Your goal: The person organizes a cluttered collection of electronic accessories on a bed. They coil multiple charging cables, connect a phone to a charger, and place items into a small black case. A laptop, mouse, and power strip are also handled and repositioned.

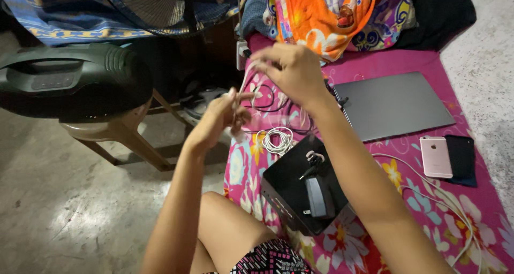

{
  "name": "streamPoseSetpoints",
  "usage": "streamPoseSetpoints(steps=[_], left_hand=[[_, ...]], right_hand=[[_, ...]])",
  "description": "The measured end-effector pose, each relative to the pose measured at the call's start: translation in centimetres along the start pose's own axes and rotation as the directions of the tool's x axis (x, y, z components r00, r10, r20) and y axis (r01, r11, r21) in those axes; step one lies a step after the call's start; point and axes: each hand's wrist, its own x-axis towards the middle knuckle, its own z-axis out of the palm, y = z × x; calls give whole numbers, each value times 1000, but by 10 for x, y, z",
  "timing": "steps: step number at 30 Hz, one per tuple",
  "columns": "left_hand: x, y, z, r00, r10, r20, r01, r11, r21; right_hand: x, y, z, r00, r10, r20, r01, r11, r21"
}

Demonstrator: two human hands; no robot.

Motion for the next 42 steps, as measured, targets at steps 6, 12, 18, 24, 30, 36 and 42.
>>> streamPoseSetpoints(steps=[6, 12, 18, 24, 30, 36, 42], left_hand=[[7, 43, 38, 967, 189, 171, -125, 935, -331], [36, 44, 15, 884, 386, -264, -464, 789, -402], [39, -5, -39, 785, 365, -500, -529, 816, -234], [28, -37, -19, 974, 101, -202, -66, 983, 173], [12, 23, 18, 993, 67, 102, -47, 981, -188], [25, 54, 36, 967, 215, 140, -119, 859, -498], [43, 19, 28, 985, 167, 45, -128, 876, -466]], right_hand=[[-12, 42, 54, 978, -193, -77, 171, 959, -228], [-70, 63, 96, 964, 26, 266, 10, 991, -133], [-73, 28, 66, 950, -39, 310, 38, 999, 9], [-21, 9, 16, 979, -196, 56, 190, 977, 97], [-2, 36, 18, 994, -39, -99, 46, 996, 75], [-49, 61, 69, 985, 100, 139, -80, 986, -144], [-88, 9, 80, 896, 36, 443, 2, 996, -85]])
